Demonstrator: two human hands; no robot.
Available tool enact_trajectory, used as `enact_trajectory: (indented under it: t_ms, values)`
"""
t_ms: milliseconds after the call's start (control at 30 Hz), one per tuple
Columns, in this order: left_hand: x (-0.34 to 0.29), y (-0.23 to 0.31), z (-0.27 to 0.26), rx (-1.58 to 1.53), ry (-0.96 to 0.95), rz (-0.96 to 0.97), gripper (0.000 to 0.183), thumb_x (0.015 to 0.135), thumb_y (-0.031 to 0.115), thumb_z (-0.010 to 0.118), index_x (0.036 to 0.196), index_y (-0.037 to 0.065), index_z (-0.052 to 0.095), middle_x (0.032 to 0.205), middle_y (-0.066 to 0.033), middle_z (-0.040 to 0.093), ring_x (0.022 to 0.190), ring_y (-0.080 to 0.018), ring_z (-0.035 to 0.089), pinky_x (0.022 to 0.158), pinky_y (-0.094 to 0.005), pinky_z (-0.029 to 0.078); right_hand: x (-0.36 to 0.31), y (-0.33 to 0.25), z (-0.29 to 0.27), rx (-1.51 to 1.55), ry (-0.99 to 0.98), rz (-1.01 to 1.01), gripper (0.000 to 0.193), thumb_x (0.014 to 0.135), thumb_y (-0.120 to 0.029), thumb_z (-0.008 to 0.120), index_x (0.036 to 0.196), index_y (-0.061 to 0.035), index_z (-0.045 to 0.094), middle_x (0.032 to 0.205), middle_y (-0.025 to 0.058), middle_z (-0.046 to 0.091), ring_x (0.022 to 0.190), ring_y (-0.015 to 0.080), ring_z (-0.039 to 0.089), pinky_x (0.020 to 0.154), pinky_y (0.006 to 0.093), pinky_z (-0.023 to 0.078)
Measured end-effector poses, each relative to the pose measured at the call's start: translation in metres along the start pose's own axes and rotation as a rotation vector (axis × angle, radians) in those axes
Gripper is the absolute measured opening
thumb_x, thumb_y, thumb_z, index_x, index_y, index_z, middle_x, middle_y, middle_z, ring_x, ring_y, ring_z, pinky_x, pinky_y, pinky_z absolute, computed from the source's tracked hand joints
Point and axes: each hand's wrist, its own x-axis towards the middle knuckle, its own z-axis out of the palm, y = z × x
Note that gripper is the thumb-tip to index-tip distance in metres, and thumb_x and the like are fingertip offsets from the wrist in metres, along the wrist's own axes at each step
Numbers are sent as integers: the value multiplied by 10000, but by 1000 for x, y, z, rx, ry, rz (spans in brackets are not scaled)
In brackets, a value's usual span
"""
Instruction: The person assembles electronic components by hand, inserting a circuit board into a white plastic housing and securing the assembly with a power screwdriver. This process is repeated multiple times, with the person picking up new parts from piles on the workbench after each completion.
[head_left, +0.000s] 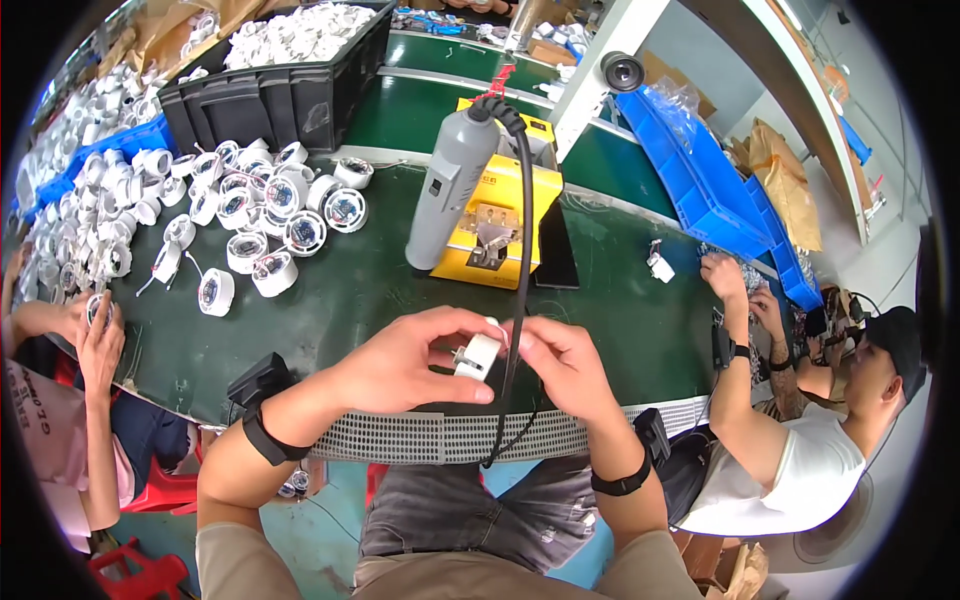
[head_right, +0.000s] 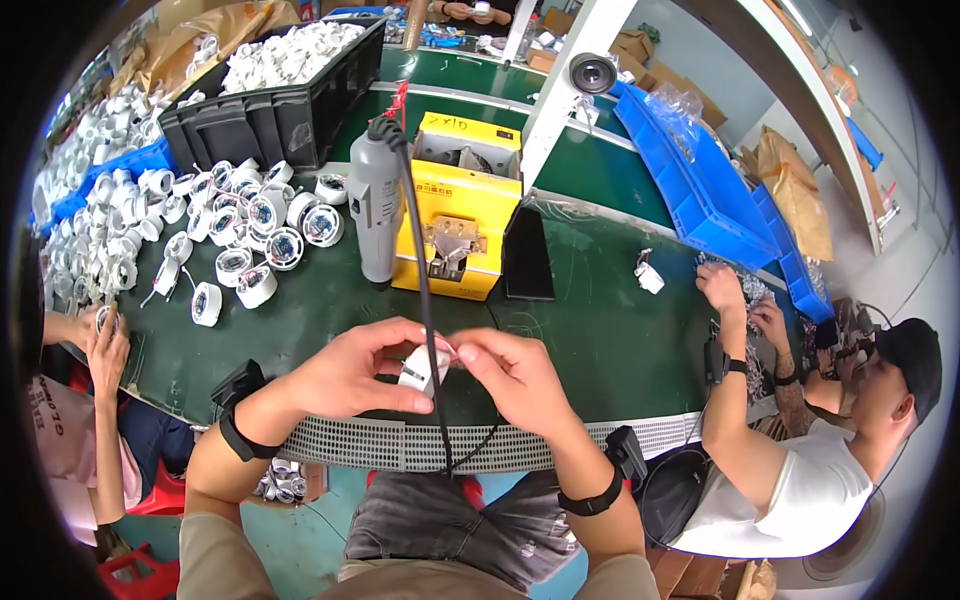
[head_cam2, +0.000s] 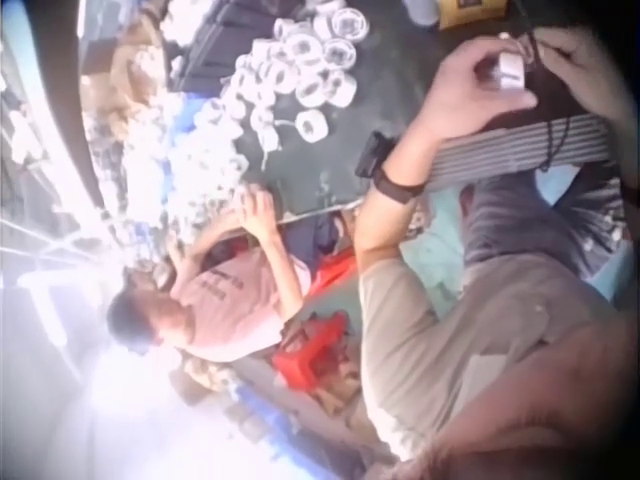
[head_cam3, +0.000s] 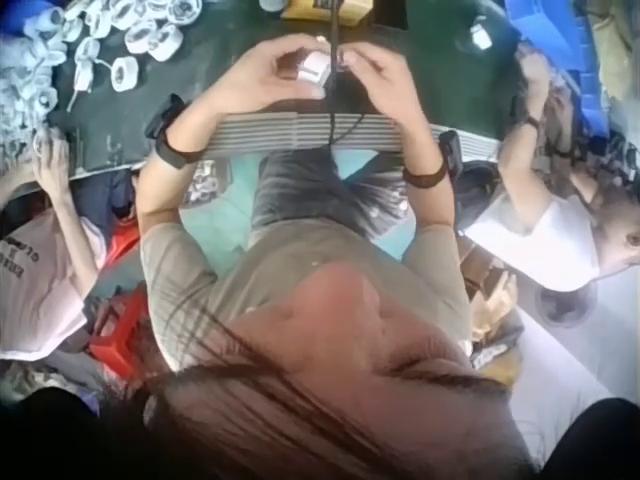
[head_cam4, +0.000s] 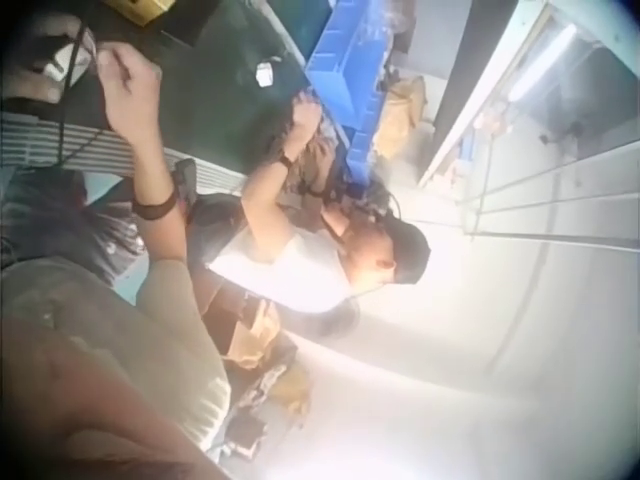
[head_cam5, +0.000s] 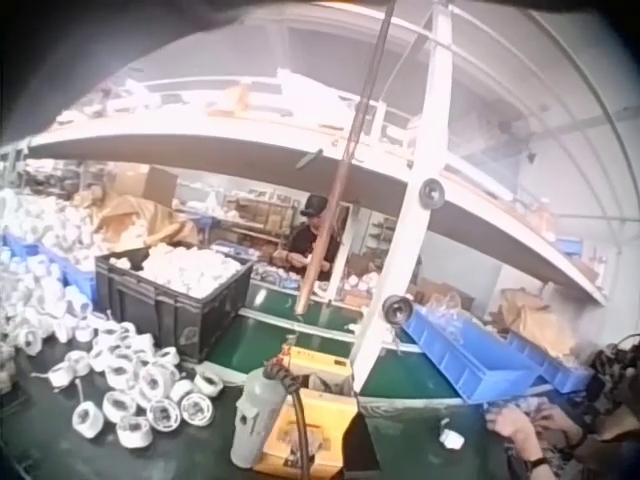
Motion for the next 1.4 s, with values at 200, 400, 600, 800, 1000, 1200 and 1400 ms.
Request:
enact_trajectory:
  t_ms: [200,400,600,800,1000,1200,1400]
  values:
    - [0,3,-2,153,86,24,504,802,31,736,1257,30,519,1173,-56,582,1067,-159,589,962,-332,475,3,14,6,498,-77,184,149,920,-85,592,1005,35,614,900,79,629,869,153,600,771,280,491]
    - [5,2,-7,-325,171,-155,365,1017,293,434,1251,25,520,1027,-64,633,908,-129,629,738,-297,540,5,4,11,239,8,-61,45,854,-10,623,859,19,590,826,39,546,799,125,520,711,248,416]
    - [10,-5,-7,-478,211,-265,447,1036,365,336,1253,14,504,1029,-76,628,877,-154,640,670,-301,543,6,1,31,-159,145,-113,110,819,-33,675,797,-20,568,768,15,540,709,98,515,642,252,416]
    - [11,-4,-4,-452,234,-215,407,1032,308,376,1329,39,449,1084,-78,613,965,-162,625,791,-323,540,3,5,35,-249,228,-106,115,842,-46,660,794,-15,560,757,9,537,692,83,511,618,238,409]
    - [12,-11,-4,-509,209,-121,408,1013,243,443,1361,33,416,1168,-82,587,1057,-173,600,935,-360,496,5,-2,36,289,174,21,79,900,-64,620,870,-9,571,790,-22,498,707,59,491,640,204,383]
    - [12,-13,-5,-573,188,-121,423,1010,247,446,1372,29,409,1207,-91,578,1093,-185,593,968,-376,487,5,-13,38,-183,317,-24,87,847,-55,679,844,-7,606,736,15,536,662,87,513,567,243,405]
    - [12,-8,-6,-647,185,-228,427,1011,274,437,1355,22,431,1202,-101,582,1076,-205,605,905,-392,536,8,-1,35,-507,399,-512,105,768,2,723,818,-10,631,726,71,559,605,137,540,532,262,409]
